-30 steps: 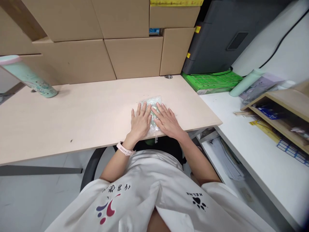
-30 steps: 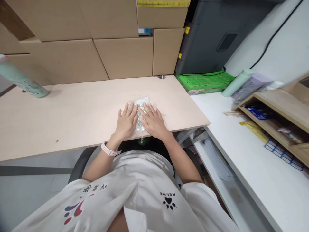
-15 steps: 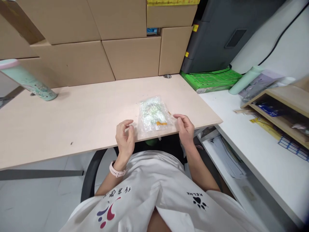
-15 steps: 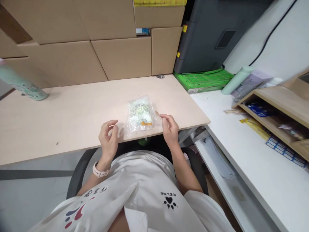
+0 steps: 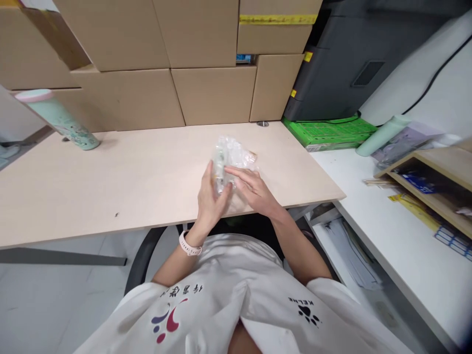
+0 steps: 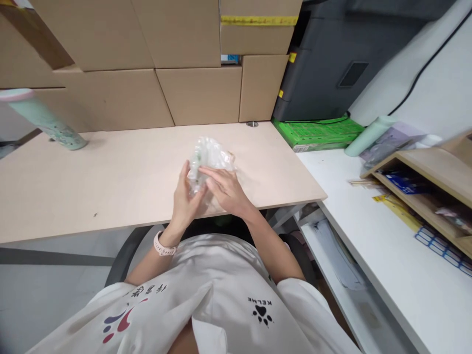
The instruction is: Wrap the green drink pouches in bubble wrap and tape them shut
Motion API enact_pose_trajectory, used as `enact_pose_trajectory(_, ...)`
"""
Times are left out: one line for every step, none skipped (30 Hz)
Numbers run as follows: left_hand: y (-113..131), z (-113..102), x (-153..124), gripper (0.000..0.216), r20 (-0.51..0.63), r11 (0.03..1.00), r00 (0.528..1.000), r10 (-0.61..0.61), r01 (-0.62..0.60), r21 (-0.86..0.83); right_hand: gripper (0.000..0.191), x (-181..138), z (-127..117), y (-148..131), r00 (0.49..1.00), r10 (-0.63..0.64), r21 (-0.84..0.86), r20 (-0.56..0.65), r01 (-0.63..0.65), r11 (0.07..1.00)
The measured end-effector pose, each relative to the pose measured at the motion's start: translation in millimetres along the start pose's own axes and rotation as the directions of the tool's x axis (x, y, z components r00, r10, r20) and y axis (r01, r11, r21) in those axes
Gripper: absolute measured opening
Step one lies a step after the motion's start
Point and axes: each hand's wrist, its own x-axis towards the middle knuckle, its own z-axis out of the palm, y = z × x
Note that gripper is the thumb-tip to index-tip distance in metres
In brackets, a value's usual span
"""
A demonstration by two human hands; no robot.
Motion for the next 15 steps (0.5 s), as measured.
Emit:
enact_pose_trajectory(-4, -4, 0, 0.070, -0.042, 0.998, 0.998, -0.050, 0.048, -0.049, 0.040, 8, 5, -6, 0.998, -0.040, -0.032, 0.040, 0.042, 0.999)
enact_pose_trajectory(-9, -7, 0, 0.068, -0.070, 0.992, 0.993, -0.091, 0.084, -0.093, 0.041, 14, 11, -10, 0.994, -0.076, -0.071, 0.075, 0.081, 0.994)
enact_pose_trajectory(-14, -11, -1, 0.067, -0.086, 0.986, 0.989, -0.121, 0.110, -0.122, 0.042, 19, 18, -13, 0.990, -0.101, -0.117, 0.098, 0.112, 0.987)
enact_pose_trajectory(-20, -14, -2, 0.067, -0.093, 0.983, 0.985, -0.143, 0.131, -0.127, 0.043, 22, 23, -14, 0.988, -0.111, -0.170, 0.107, 0.128, 0.977)
enact_pose_trajectory(-24, -18, -4, 0.068, -0.094, 0.983, 0.983, -0.158, 0.148, -0.106, 0.043, 23, 28, -12, 0.989, -0.104, -0.225, 0.100, 0.125, 0.966)
enact_pose_trajectory(-28, -21, -6, 0.069, -0.091, 0.985, 0.982, -0.166, 0.161, -0.061, 0.043, 22, 32, -8, 0.993, -0.087, -0.275, 0.084, 0.107, 0.955)
enact_pose_trajectory(-30, -25, -8, 0.070, -0.089, 0.987, 0.983, -0.162, 0.163, 0.003, 0.042, 19, 34, -2, 0.996, -0.063, -0.316, 0.062, 0.079, 0.945)
enact_pose_trajectory(-32, -28, -10, 0.070, -0.090, 0.986, 0.986, -0.143, 0.150, 0.077, 0.042, 16, 35, 5, 0.999, -0.035, -0.344, 0.036, 0.046, 0.938)
enact_pose_trajectory(-32, -32, -12, 0.069, -0.093, 0.981, 0.990, -0.106, 0.119, 0.155, 0.041, 11, 34, 14, 1.000, -0.008, -0.359, 0.006, 0.010, 0.933)
enact_pose_trajectory(-32, -35, -13, 0.066, -0.099, 0.970, 0.994, -0.053, 0.075, 0.232, 0.040, 6, 32, 23, 0.999, 0.017, -0.362, -0.028, -0.026, 0.932)
enact_pose_trajectory(-31, -37, -15, 0.061, -0.098, 0.954, 0.995, 0.009, 0.021, 0.300, 0.040, 0, 30, 32, 0.997, 0.040, -0.353, -0.067, -0.061, 0.933)
enact_pose_trajectory(-31, -37, -16, 0.055, -0.080, 0.936, 0.995, 0.067, -0.035, 0.349, 0.040, -5, 28, 41, 0.993, 0.056, -0.333, -0.106, -0.089, 0.939)
enact_pose_trajectory(-30, -37, -17, 0.047, -0.046, 0.923, 0.993, 0.113, -0.088, 0.376, 0.040, -10, 25, 49, 0.988, 0.069, -0.306, -0.141, -0.109, 0.946)
enact_pose_trajectory(-30, -36, -18, 0.041, -0.003, 0.916, 0.990, 0.140, -0.129, 0.381, 0.040, -14, 23, 54, 0.983, 0.078, -0.276, -0.168, -0.123, 0.953)
enact_pose_trajectory(-30, -34, -19, 0.037, 0.037, 0.915, 0.988, 0.152, -0.155, 0.371, 0.040, -17, 20, 57, 0.978, 0.083, -0.251, -0.191, -0.131, 0.959)
